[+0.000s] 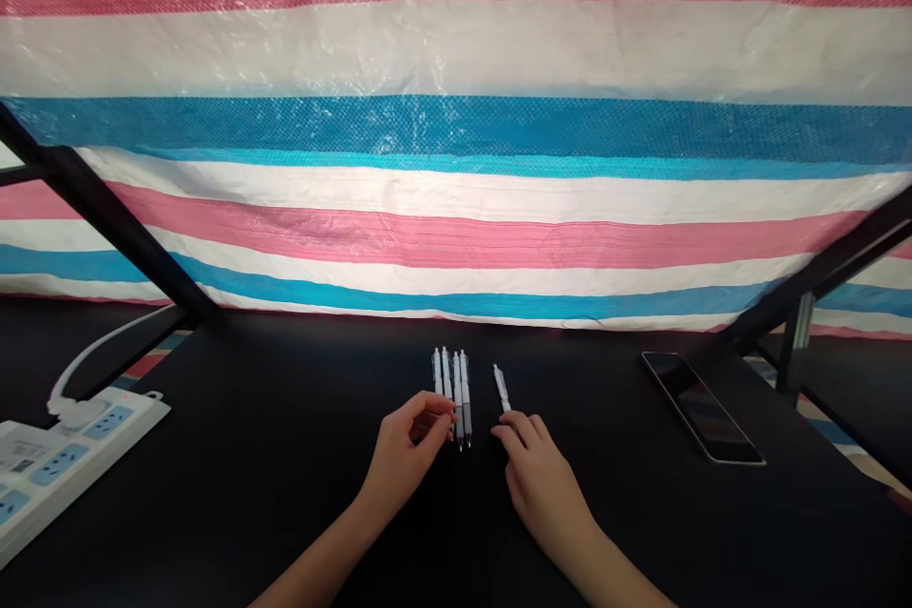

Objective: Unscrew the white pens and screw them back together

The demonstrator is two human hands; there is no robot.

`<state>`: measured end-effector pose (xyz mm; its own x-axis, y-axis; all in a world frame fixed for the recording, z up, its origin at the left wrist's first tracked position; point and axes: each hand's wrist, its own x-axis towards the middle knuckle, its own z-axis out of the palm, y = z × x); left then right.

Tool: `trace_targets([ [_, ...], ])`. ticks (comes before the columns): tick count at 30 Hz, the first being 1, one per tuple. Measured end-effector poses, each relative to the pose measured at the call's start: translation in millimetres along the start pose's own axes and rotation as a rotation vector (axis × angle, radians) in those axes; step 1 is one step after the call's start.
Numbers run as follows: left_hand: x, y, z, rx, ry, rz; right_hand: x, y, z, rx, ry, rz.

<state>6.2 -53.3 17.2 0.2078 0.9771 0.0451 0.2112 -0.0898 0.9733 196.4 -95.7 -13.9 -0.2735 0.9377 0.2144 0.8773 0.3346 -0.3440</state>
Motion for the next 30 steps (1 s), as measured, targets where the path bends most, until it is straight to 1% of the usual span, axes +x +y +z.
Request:
trace_targets([
  [4, -0.8, 0.0, -0.7, -0.013, 0.001, -0.007, 1.6, -0.9, -1.8, -0.022, 0.005, -0.004],
  [7, -1.1, 0.9, -1.7, -0.023, 0.007, -0.006, 2.7, -1.5, -3.6, 0.032, 0.016, 0.014],
  [10, -0.9, 2.4, -2.5, -0.028, 0.013, -0.02, 3.3, -1.6, -5.5, 0.146, 0.052, 0.055],
  [16, -0.6, 4.6, -3.1, -0.041, 0.011, -0.036, 5.1, -0.1, -9.7, 0.424, 0.174, 0.142],
  [22, 1.0, 0.8, -2.9, -0.087, 0.001, -0.048, 6.1, -2.2, -16.2, 0.673, 0.261, 0.192],
  [24, 1.3, -0.8, -1.6, -0.138, -0.007, -0.082, 6.3, -3.2, -17.5, 0.77, 0.251, 0.199],
  [26, 1.0, -1.4, 0.2, -0.215, -0.015, -0.123, 6.6, -4.9, -18.0, 0.894, 0.214, 0.188],
  [30, -0.6, 2.4, 1.7, -0.331, -0.035, -0.153, 7.1, -11.2, -17.1, 1.197, 0.057, 0.168],
])
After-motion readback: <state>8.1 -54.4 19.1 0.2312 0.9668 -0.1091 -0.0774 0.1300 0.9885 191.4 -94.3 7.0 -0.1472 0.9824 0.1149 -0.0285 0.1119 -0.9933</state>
